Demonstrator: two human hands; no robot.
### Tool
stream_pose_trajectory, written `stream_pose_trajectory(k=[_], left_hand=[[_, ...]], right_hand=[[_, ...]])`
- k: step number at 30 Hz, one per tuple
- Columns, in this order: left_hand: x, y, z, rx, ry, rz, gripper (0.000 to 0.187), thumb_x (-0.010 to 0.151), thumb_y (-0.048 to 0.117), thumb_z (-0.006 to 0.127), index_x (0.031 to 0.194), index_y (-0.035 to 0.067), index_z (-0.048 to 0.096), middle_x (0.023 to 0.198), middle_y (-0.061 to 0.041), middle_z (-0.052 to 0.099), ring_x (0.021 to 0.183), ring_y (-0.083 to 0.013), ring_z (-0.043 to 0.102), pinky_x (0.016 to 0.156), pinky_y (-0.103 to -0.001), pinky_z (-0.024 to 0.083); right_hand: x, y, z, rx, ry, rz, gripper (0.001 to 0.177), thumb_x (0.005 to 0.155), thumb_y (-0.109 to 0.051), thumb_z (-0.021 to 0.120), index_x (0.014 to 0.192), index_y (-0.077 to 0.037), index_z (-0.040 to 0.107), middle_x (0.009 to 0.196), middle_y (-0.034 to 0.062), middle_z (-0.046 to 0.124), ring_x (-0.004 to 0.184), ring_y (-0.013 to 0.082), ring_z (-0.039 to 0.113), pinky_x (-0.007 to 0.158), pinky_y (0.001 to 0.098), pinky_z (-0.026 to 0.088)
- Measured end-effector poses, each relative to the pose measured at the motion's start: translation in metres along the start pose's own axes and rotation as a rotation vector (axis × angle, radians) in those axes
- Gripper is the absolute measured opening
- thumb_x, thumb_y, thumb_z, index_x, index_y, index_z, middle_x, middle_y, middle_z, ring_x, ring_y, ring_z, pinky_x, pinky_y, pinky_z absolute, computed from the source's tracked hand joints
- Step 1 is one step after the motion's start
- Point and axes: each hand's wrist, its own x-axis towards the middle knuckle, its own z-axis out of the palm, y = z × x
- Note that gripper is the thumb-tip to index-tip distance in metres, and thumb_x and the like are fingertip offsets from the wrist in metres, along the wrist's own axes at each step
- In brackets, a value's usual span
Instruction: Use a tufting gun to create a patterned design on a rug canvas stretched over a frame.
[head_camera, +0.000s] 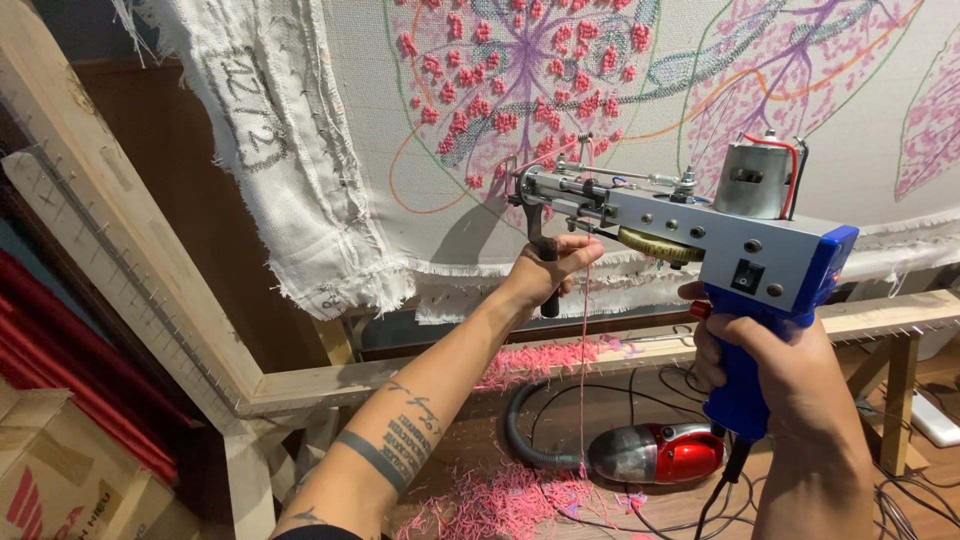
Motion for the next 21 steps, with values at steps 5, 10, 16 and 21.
stream_pose_trajectory(k=[5, 10, 16, 21], left_hand=[[0.004, -0.003, -0.002, 0.049, 0.006, 0.024, 0.033, 0.074, 0.026, 0.067, 0.099, 0.004, 0.067, 0.082, -0.007, 0.066, 0.044, -0.007, 0.045, 0.041, -0.019, 0.036], [0.004, -0.003, -0.001, 0.078, 0.001, 0.033, 0.031, 0.075, 0.025, 0.067, 0.098, 0.004, 0.067, 0.077, -0.005, 0.064, 0.044, -0.0059, 0.044, 0.041, -0.019, 0.035], [0.003, -0.002, -0.001, 0.09, -0.004, 0.031, 0.03, 0.075, 0.026, 0.067, 0.097, 0.005, 0.067, 0.08, -0.005, 0.065, 0.043, -0.0062, 0.042, 0.04, -0.02, 0.035], [0.004, -0.003, -0.004, 0.071, 0.038, -0.002, 0.031, 0.072, 0.027, 0.07, 0.095, 0.006, 0.069, 0.075, -0.004, 0.065, 0.045, -0.0073, 0.044, 0.042, -0.02, 0.036]], right_hand=[[0.0, -0.001, 0.004, 0.032, -0.043, -0.032, 0.029, 0.071, -0.001, 0.051, 0.098, 0.006, 0.058, 0.052, 0.0096, 0.046, 0.038, 0.0171, 0.041, 0.036, 0.0288, 0.034], [-0.002, -0.002, 0.006, -0.014, -0.001, -0.014, 0.028, 0.072, -0.001, 0.051, 0.099, 0.005, 0.057, 0.052, 0.0105, 0.045, 0.038, 0.0185, 0.041, 0.036, 0.0309, 0.034], [0.0, 0.003, 0.001, -0.018, -0.025, -0.041, 0.027, 0.074, -0.002, 0.052, 0.1, 0.005, 0.057, 0.054, 0.0121, 0.047, 0.038, 0.0193, 0.041, 0.035, 0.0307, 0.034], [0.004, 0.008, -0.001, 0.007, -0.056, -0.049, 0.028, 0.072, -0.002, 0.055, 0.1, 0.003, 0.058, 0.053, 0.0099, 0.048, 0.037, 0.0178, 0.043, 0.034, 0.0292, 0.035]])
